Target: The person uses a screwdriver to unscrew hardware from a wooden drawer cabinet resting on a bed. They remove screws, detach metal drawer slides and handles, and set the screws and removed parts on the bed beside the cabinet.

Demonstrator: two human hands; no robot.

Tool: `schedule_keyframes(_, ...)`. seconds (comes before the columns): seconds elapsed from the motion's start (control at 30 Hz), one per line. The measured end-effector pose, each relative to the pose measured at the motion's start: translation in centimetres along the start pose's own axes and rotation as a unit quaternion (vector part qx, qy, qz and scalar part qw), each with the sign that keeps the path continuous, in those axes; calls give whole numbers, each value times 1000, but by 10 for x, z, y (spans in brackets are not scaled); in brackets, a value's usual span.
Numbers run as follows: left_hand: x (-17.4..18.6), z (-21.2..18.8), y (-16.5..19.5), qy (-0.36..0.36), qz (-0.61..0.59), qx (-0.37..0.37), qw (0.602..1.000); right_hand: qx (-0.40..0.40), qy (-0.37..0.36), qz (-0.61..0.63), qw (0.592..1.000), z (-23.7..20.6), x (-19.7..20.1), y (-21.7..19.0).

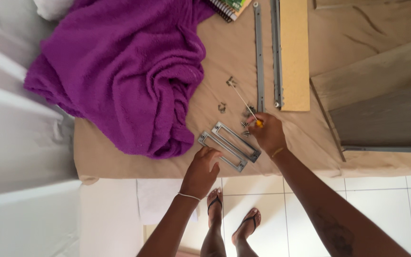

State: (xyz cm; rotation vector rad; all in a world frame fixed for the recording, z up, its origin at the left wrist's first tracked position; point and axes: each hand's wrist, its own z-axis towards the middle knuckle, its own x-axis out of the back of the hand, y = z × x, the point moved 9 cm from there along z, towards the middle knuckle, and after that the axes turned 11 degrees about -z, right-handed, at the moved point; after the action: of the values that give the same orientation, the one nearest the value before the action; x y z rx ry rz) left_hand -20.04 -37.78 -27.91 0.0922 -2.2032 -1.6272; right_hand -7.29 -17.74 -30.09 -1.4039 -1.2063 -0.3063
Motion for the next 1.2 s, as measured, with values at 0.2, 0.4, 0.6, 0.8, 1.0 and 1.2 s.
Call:
schedule_keyframes(0.2,0,-5,4,9,5,-22,1000,7,20,-111,994,0,-2,-23)
schedule_keyframes(0.4,10,-10,2,26,-6,-9,1000,66,40,-82,994,5,-5,-11)
schedule_keyframes(0.6,15,-8,10,45,-26,-7,999,-71,38,186,979,14,21,36)
schedule_keyframes(0.8,9,8,34,55,-81,-25,995,-41,-11,208,977,-15,76,6)
schedule_keyframes(1.0,-8,32,77,56,-198,-31,978,13,0,189,982,-55,143,-39)
schedule_keyframes(1.2,-70,34,174,-44,-390,-66,917,61,-19,76,995,-96,204,-70)
